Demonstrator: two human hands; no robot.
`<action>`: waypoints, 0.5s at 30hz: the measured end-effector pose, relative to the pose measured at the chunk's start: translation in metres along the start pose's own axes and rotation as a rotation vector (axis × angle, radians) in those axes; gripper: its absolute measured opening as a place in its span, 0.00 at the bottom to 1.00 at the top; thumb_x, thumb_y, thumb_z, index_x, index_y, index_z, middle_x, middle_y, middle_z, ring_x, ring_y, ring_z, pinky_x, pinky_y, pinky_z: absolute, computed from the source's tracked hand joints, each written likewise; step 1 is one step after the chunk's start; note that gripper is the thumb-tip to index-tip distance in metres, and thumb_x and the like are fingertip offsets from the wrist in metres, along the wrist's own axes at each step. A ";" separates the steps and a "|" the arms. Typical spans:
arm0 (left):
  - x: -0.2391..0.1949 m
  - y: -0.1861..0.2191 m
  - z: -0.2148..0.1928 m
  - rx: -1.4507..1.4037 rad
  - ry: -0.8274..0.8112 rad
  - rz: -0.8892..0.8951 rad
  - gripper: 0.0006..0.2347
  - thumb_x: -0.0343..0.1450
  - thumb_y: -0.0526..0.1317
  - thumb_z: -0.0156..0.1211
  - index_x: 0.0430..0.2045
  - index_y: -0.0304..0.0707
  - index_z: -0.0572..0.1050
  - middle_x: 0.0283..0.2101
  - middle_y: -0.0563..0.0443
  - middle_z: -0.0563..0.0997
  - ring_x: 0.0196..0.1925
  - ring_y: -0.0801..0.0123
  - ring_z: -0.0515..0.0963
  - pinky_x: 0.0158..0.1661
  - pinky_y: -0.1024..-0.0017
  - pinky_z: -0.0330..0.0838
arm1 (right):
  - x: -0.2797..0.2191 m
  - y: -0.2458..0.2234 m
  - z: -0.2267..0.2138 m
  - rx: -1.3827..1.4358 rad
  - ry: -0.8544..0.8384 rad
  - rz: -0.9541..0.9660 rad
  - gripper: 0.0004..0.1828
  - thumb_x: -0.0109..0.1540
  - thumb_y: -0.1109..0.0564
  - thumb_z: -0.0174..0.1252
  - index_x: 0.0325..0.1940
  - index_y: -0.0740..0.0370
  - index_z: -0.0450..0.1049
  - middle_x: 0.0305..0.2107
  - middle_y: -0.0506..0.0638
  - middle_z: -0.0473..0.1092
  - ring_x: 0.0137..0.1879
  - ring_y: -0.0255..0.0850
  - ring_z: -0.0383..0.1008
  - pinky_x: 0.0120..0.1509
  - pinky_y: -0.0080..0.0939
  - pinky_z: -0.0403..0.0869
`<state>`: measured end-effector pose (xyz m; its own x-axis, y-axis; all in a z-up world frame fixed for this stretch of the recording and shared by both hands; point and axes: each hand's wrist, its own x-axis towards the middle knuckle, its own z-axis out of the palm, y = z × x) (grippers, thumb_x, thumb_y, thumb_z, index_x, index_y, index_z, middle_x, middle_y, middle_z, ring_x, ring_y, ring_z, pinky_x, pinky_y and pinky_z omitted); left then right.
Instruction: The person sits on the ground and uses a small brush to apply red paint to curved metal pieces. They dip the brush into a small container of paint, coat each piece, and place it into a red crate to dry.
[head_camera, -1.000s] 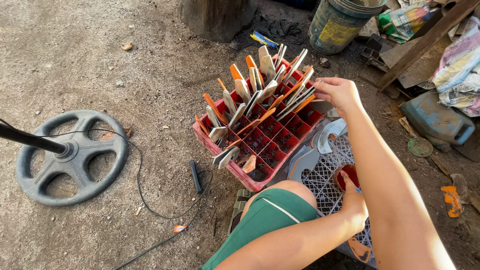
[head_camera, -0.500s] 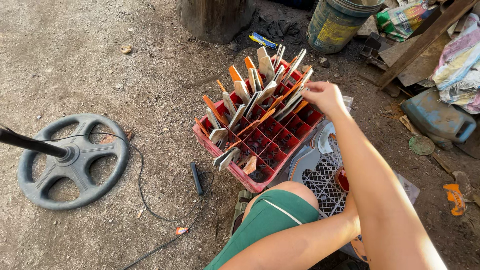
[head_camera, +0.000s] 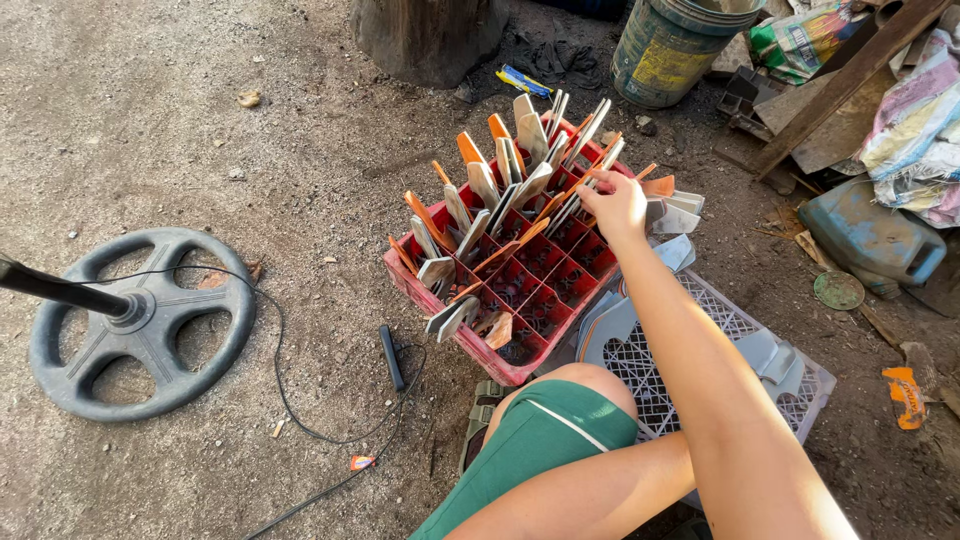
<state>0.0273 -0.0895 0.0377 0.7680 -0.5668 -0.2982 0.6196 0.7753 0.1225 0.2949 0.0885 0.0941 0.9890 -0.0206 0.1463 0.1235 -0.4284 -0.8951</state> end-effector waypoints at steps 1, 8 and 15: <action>-0.003 0.000 0.000 0.018 0.010 0.008 0.31 0.75 0.59 0.43 0.72 0.42 0.56 0.68 0.51 0.69 0.68 0.64 0.70 0.63 0.63 0.68 | -0.004 -0.004 0.002 -0.074 0.028 -0.033 0.22 0.57 0.56 0.71 0.54 0.63 0.79 0.37 0.48 0.75 0.39 0.34 0.78 0.43 0.35 0.79; -0.010 0.005 0.002 0.132 0.057 0.044 0.30 0.75 0.54 0.46 0.72 0.41 0.54 0.68 0.52 0.69 0.67 0.65 0.71 0.63 0.65 0.68 | -0.016 -0.034 0.004 -0.267 0.039 -0.030 0.16 0.61 0.52 0.66 0.51 0.59 0.80 0.28 0.48 0.77 0.35 0.38 0.78 0.43 0.40 0.74; -0.013 0.002 0.008 0.187 0.082 0.065 0.30 0.75 0.49 0.49 0.73 0.40 0.52 0.67 0.53 0.69 0.67 0.67 0.71 0.63 0.66 0.67 | -0.007 -0.052 -0.004 -0.685 -0.041 0.019 0.12 0.65 0.43 0.62 0.45 0.49 0.84 0.33 0.53 0.77 0.40 0.51 0.78 0.46 0.50 0.74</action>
